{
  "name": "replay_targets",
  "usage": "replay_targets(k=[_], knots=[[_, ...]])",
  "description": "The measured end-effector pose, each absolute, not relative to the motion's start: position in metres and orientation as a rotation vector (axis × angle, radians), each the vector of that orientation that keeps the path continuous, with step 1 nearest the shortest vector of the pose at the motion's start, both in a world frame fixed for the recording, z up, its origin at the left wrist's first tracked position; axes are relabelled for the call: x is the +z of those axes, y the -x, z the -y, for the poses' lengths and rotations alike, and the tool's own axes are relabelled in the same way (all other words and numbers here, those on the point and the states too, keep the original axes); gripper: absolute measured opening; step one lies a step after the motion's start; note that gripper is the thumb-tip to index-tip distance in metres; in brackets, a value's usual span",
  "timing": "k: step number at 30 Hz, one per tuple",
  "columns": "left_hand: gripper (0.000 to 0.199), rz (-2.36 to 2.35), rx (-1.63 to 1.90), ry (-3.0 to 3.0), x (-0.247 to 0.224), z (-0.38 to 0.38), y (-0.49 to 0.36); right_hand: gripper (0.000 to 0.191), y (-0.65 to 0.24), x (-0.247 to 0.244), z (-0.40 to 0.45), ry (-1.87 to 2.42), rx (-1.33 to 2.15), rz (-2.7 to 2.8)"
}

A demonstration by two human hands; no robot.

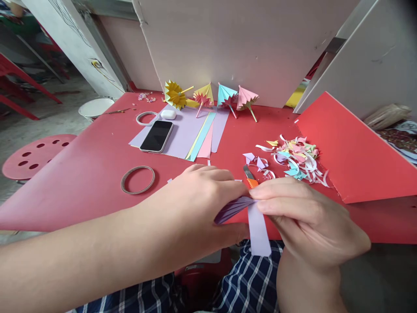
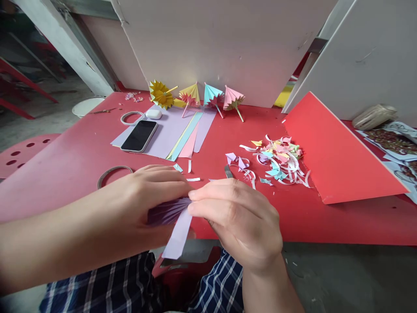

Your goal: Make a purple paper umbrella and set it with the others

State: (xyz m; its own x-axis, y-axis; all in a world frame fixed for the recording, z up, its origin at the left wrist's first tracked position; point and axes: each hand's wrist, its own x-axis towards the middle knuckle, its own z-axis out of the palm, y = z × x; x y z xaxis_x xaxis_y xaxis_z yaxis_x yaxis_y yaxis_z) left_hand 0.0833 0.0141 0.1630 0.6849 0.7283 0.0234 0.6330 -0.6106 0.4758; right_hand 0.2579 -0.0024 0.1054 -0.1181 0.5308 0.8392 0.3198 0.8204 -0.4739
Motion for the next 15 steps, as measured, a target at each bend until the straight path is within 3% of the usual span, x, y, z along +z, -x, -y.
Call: replay_targets(k=[10, 15], knots=[[0.012, -1.085, 0.173, -2.781, 0.153, -0.009, -0.082, 0.024, -0.258, 0.108, 0.006, 0.689, 0.197, 1.768], [0.014, -1.120, 0.306, -3.023, 0.154, 0.000, -0.081, 0.026, -0.259, 0.107, 0.013, 0.714, 0.195, 1.788]])
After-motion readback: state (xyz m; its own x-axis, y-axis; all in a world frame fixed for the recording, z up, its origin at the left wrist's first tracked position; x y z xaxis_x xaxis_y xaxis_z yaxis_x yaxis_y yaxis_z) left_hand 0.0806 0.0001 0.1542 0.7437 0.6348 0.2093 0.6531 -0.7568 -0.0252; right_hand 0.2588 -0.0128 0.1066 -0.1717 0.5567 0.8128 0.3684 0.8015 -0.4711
